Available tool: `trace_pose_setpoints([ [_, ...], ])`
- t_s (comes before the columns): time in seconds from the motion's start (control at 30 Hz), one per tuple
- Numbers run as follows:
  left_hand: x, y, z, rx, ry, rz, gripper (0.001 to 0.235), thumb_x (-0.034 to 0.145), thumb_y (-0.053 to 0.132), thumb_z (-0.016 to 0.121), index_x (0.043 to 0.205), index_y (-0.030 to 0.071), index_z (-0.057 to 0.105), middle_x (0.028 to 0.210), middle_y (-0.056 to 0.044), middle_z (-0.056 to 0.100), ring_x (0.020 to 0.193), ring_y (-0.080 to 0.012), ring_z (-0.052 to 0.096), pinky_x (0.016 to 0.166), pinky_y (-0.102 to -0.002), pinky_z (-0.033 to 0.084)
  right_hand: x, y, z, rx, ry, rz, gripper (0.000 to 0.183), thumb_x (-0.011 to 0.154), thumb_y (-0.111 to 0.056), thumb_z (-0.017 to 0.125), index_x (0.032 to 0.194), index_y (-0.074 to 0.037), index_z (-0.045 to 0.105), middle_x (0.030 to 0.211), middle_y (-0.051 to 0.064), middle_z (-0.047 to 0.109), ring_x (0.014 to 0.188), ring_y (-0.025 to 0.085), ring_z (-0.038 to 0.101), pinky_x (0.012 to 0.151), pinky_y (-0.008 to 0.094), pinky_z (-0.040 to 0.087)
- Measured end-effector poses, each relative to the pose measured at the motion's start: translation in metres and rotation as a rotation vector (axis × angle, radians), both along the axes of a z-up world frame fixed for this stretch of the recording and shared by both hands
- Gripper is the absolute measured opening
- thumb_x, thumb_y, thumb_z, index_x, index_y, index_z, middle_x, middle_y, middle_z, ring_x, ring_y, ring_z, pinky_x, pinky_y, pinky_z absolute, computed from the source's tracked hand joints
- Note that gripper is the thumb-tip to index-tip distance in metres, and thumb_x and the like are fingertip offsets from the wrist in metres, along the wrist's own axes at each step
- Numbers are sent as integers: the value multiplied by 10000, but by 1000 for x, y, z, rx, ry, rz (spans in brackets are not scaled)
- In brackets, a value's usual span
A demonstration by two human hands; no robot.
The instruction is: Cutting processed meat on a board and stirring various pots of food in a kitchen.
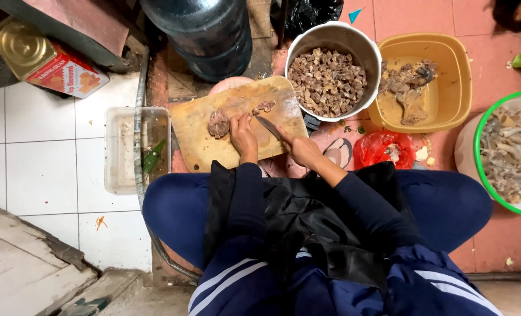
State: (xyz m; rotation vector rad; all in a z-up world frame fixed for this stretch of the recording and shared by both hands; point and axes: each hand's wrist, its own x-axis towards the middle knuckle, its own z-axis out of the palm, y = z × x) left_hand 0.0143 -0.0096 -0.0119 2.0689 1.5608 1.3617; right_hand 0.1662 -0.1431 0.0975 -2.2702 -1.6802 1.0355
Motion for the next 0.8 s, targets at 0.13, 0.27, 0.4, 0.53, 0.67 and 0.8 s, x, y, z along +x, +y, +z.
trace_pose_setpoints([
  [0.13, -1, -7, 8, -29, -57, 17, 51, 935, 189, 719, 980, 176, 739, 924, -19, 621, 847, -259, 683, 773, -349, 573, -15, -5, 45, 43, -159, 73, 614, 1029, -250, 337, 1594, -452, 207, 1033, 195, 727, 1041, 404, 709, 920, 527, 562],
  [0.27, -2, -5, 8, -20, -38, 44, 29, 945, 187, 712, 967, 173, 724, 899, -23, 604, 853, -265, 681, 771, -353, 570, -29, 10, 46, 133, -267, 222, 613, 1036, -162, 320, 1610, -358, 237, 1009, 198, 701, 999, 393, 727, 904, 482, 582],
  [0.4, 2, -4, 8, 2, 13, 48, 44, 956, 221, 692, 940, 187, 714, 878, -7, 602, 823, -244, 673, 748, -350, 565, -34, 40, 7, 152, -202, 235, 622, 1041, -156, 298, 1624, -345, 195, 1011, 189, 700, 1025, 374, 727, 921, 462, 578],
  [0.53, -1, -2, 10, 43, 56, 63, 35, 964, 222, 671, 951, 192, 685, 903, 6, 590, 860, -230, 667, 778, -332, 564, -22, 20, 8, 113, -150, 238, 671, 1007, -140, 289, 1628, -347, 145, 998, 200, 726, 1006, 372, 732, 916, 497, 576],
  [0.67, -4, 2, 11, 123, 142, 122, 35, 990, 215, 636, 1010, 211, 664, 888, 1, 581, 831, -244, 652, 733, -350, 559, -16, -14, 28, 5, -71, 82, 597, 1010, -365, 358, 1586, -465, 236, 1040, 211, 726, 1051, 411, 701, 944, 536, 549],
  [0.8, -25, 22, 59, 118, 216, 428, 295, 859, 274, 711, 1147, 273, 647, 1082, 18, 552, 940, -240, 606, 787, -382, 530, -43, -5, 29, 89, 24, 101, 606, 1024, -330, 385, 1601, -378, 206, 1092, 253, 703, 1065, 468, 676, 940, 582, 541],
])
